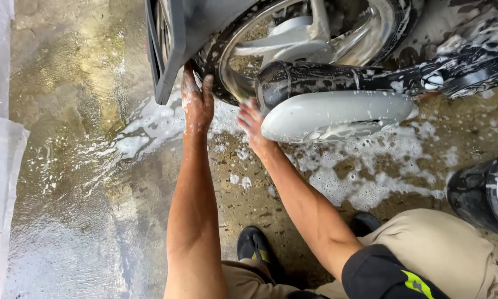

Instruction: The person scrubs the front wheel and tire of a black scooter using a brush and soapy water. They focus on cleaning the tire treads, the wheel spokes, and the area around the brake disc and caliper.

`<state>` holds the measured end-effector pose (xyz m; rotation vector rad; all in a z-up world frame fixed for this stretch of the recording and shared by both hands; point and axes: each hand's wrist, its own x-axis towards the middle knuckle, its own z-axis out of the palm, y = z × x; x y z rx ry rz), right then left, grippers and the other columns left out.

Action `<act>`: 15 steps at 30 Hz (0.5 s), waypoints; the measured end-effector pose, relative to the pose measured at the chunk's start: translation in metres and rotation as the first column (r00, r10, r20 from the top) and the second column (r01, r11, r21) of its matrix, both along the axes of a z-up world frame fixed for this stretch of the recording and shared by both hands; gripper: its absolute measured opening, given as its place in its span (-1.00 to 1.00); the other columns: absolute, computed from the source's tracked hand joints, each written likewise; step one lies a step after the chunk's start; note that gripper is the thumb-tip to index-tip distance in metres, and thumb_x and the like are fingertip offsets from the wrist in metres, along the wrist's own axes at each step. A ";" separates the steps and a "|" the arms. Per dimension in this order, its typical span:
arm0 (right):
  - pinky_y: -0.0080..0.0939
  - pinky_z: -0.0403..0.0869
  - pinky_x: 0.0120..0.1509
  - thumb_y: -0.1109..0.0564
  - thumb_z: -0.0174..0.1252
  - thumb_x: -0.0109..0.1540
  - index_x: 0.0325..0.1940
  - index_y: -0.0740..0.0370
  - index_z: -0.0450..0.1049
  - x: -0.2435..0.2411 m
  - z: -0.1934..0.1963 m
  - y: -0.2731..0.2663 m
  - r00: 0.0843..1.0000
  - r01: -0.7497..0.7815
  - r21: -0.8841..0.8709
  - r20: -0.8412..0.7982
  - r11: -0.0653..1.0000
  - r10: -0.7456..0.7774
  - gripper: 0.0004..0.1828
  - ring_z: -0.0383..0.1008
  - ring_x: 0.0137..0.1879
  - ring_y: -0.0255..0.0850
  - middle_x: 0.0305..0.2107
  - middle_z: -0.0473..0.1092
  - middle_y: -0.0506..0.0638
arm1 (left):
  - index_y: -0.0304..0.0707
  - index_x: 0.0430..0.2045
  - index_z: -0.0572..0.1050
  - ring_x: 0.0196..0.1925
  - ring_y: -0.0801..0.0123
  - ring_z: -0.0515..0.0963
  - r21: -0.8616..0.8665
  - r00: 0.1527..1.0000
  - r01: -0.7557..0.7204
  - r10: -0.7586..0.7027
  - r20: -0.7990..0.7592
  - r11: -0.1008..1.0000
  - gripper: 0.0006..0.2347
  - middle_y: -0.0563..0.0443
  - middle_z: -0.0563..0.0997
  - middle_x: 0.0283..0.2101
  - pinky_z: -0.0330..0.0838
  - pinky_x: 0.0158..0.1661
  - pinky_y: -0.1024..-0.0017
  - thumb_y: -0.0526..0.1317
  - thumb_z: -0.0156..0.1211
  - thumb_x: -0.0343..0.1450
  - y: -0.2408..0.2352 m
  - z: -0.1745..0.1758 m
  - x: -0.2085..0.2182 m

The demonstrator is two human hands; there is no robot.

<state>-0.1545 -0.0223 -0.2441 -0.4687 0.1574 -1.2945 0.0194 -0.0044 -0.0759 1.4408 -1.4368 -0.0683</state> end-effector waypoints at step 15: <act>-0.12 0.44 0.36 0.04 0.08 0.40 0.26 0.06 0.39 0.001 0.065 0.050 0.616 0.371 0.119 -0.773 0.921 -0.148 -0.66 0.50 0.16 -0.06 0.07 0.44 0.17 | -0.10 0.45 0.16 0.51 -0.10 0.19 0.147 0.985 -0.042 0.066 -0.162 0.988 -0.40 -0.28 0.25 0.45 0.09 0.46 0.04 0.11 0.20 0.56 -0.001 0.005 0.000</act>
